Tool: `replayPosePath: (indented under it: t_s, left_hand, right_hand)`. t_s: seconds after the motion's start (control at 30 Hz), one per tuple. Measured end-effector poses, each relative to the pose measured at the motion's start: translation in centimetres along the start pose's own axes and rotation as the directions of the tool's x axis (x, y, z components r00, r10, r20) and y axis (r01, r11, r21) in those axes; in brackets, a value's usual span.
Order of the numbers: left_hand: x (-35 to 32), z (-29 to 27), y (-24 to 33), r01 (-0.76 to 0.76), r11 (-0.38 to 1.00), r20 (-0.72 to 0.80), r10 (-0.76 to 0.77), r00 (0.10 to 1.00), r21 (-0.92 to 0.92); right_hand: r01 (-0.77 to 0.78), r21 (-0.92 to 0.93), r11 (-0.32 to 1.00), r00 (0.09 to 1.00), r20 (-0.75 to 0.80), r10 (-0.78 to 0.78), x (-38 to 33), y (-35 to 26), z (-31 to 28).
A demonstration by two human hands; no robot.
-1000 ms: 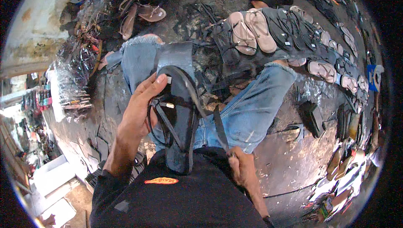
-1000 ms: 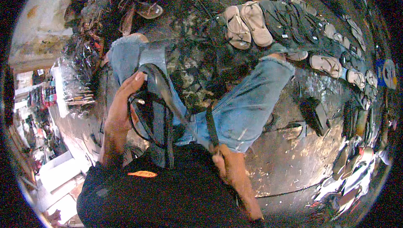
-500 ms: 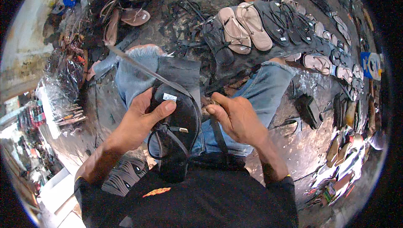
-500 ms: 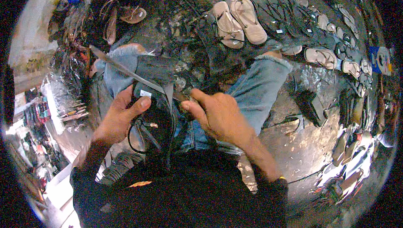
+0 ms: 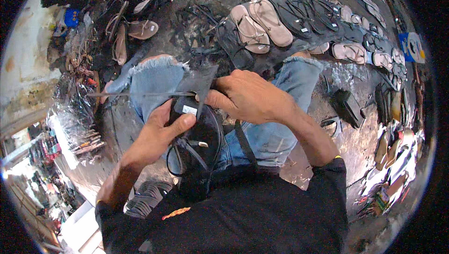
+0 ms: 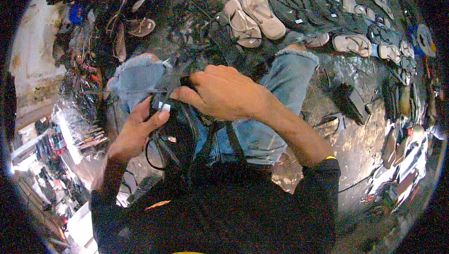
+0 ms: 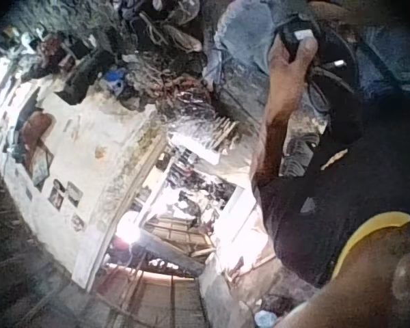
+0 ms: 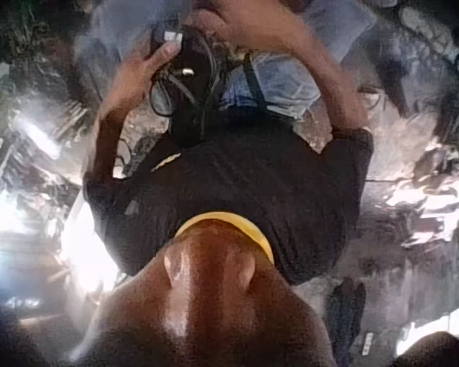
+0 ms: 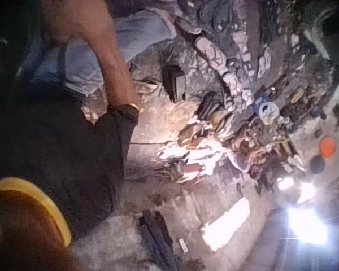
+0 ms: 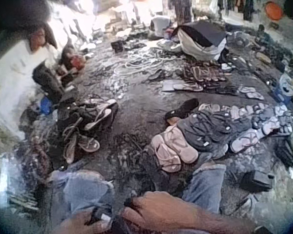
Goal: The person sits on the floor and repeatedly picks up sandals, using a knife to scrape or clean the soles and straps. They handle multiple sandals one at a time, turning them over and scraping different surfaces before placing them back on the floor.
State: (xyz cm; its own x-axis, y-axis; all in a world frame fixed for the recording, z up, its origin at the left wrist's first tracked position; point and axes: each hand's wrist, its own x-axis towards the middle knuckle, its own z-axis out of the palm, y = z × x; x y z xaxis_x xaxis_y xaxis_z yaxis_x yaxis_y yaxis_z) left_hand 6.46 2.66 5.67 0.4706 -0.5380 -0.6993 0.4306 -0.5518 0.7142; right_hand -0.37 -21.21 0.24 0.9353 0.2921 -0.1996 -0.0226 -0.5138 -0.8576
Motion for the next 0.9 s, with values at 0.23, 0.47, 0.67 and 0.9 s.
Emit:
replayPosePath:
  t_s: [0.23,0.47,0.67,0.9]
  left_hand:
    - [1.2,7.4,-3.6,-0.484,0.44,-0.374,0.316,0.872,-0.756]
    - [8.4,5.8,-3.7,-0.676,0.4,-0.55,0.394,0.736,-0.619]
    - [4.9,6.5,-3.1,-0.486,0.259,-0.498,0.024,0.867,-0.834]
    - [2.5,6.8,-8.0,-0.462,0.589,-0.446,0.184,0.876,-0.663]
  right_hand:
    - [0.093,0.287,0.954,0.566,-0.803,0.186,-3.4,2.8,8.4]
    - [0.18,0.392,0.902,0.72,-0.677,0.151,-3.9,1.4,7.5]
    - [-0.196,0.306,0.932,0.764,-0.548,0.341,-14.3,2.4,13.2]
    - [-0.278,0.147,0.949,0.861,-0.399,0.314,-13.0,2.5,8.8]
